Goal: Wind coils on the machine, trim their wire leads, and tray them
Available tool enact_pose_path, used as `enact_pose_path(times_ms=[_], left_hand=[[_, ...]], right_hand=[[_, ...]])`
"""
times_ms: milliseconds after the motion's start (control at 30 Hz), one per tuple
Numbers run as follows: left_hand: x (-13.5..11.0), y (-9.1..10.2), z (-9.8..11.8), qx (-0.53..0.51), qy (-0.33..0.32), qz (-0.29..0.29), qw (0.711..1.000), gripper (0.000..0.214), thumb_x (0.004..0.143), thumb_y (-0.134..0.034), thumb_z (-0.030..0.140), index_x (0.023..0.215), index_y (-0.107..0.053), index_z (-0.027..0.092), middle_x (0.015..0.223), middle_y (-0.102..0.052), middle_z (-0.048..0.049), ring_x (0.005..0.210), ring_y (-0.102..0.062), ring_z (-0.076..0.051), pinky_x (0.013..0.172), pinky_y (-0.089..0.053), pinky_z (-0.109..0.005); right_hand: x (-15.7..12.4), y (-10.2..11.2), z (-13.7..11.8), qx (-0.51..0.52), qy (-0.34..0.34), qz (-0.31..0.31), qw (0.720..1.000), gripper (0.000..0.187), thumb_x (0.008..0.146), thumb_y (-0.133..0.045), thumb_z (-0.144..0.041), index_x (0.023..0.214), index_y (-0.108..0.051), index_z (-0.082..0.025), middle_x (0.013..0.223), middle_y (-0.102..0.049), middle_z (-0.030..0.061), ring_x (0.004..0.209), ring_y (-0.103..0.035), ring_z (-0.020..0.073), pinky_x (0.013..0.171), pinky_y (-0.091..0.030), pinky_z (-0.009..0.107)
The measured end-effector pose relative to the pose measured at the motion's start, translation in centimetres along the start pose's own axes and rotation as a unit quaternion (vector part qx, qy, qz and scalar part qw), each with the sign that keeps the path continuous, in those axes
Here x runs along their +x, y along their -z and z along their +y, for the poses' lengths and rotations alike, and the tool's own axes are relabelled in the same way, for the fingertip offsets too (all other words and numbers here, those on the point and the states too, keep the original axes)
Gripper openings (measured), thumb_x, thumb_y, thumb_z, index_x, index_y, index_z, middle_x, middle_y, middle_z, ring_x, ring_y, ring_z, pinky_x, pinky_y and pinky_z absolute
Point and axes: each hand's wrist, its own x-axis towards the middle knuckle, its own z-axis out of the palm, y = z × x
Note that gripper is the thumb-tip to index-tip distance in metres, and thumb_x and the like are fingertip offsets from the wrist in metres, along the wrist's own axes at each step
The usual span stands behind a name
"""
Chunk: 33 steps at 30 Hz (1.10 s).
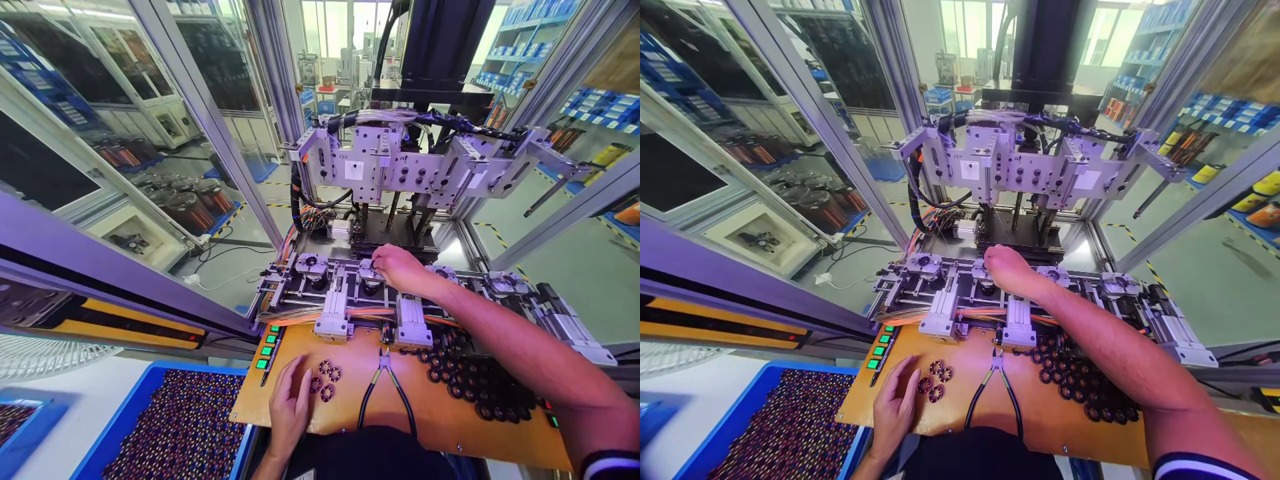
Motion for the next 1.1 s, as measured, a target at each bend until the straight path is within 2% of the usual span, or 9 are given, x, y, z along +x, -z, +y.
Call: enact_pose_path(times_ms=[367, 433, 500, 633, 800, 900, 1000, 1100], left_hand=[[0.0, -0.2, -0.2, -0.001, 0.002, -0.003, 1.000, 0.035, 0.088, -0.059, 0.038, 0.113, -0.066, 0.015, 0.114, -0.072, -0.0154, 0.107, -0.068, -0.029, 0.095, -0.055, -0.048], [0.1, -0.2, -0.2, -0.003, 0.002, 0.001, 1.000, 0.035, 0.088, -0.060, 0.039, 0.112, -0.067, 0.015, 0.113, -0.073, -0.0153, 0.106, -0.068, -0.029, 0.095, -0.055, -0.048], [0.1, -0.2, 0.0, -0.007, 0.005, 0.005, 1.000, 0.034, 0.088, -0.060, 0.040, 0.111, -0.067, 0.015, 0.112, -0.073, -0.0150, 0.105, -0.069, -0.029, 0.094, -0.055, -0.047], [0.1, -0.2, 0.1, -0.017, 0.012, 0.009, 1.000, 0.036, 0.087, -0.061, 0.040, 0.113, -0.067, 0.016, 0.112, -0.073, -0.0141, 0.106, -0.069, -0.028, 0.096, -0.054, -0.046], [0.4, -0.2, 0.3, -0.023, 0.019, 0.006, 1.000, 0.038, 0.085, -0.062, 0.043, 0.111, -0.067, 0.016, 0.111, -0.074, -0.0132, 0.105, -0.069, -0.028, 0.098, -0.054, -0.046], [0.2, 0.3, 0.4, -0.025, 0.036, 0.001, 0.999, 0.039, 0.086, -0.061, 0.044, 0.113, -0.066, 0.016, 0.111, -0.074, -0.0139, 0.103, -0.070, -0.028, 0.096, -0.054, -0.046], [-0.5, 1.8, 0.5, -0.028, 0.062, 0.007, 0.998, 0.045, 0.086, -0.060, 0.048, 0.117, -0.063, 0.016, 0.112, -0.073, -0.0148, 0.101, -0.070, -0.027, 0.094, -0.055, -0.046], [-1.0, 3.7, 1.1, -0.029, 0.085, 0.008, 0.996, 0.050, 0.082, -0.063, 0.051, 0.118, -0.063, 0.017, 0.111, -0.073, -0.0135, 0.097, -0.071, -0.027, 0.095, -0.055, -0.045]], right_hand=[[0.7, 0.6, -0.7, -0.052, -0.015, -0.044, 0.998, 0.014, 0.095, -0.063, -0.025, 0.095, -0.065, -0.011, 0.102, -0.066, 0.0061, 0.097, -0.064, 0.0188, 0.088, -0.054, 0.038], [0.1, 0.6, -0.9, -0.051, -0.016, -0.033, 0.998, 0.012, 0.095, -0.063, -0.022, 0.096, -0.066, -0.011, 0.107, -0.066, 0.0074, 0.101, -0.063, 0.0196, 0.090, -0.053, 0.039], [-0.9, 0.5, -1.0, -0.046, -0.010, -0.016, 0.999, 0.010, 0.093, -0.062, -0.014, 0.102, -0.067, -0.011, 0.120, -0.064, 0.0104, 0.113, -0.060, 0.0231, 0.096, -0.050, 0.042], [-3.0, -0.3, -1.1, -0.027, 0.018, 0.009, 0.999, 0.038, 0.084, -0.052, 0.005, 0.115, -0.068, -0.010, 0.134, -0.059, 0.0147, 0.131, -0.048, 0.0295, 0.102, -0.046, 0.047], [-3.8, -0.8, -0.9, -0.001, 0.030, 0.074, 0.997, 0.050, 0.075, -0.049, 0.009, 0.116, -0.069, -0.013, 0.129, -0.064, 0.0112, 0.126, -0.054, 0.0291, 0.098, -0.051, 0.047], [-7.0, 0.1, -2.4, 0.013, 0.015, 0.165, 0.986, 0.047, 0.082, -0.047, 0.004, 0.123, -0.064, -0.011, 0.130, -0.063, 0.0128, 0.127, -0.054, 0.0266, 0.103, -0.049, 0.046], [-13.3, 0.2, -5.1, 0.024, -0.019, 0.257, 0.966, 0.036, 0.092, -0.051, -0.007, 0.127, -0.060, -0.011, 0.126, -0.065, 0.0137, 0.121, -0.058, 0.0240, 0.106, -0.047, 0.044], [-19.8, -2.0, -7.6, 0.032, -0.063, 0.284, 0.956, 0.021, 0.094, -0.055, -0.011, 0.113, -0.064, -0.014, 0.098, -0.072, 0.0093, 0.093, -0.066, 0.0205, 0.088, -0.055, 0.037]])
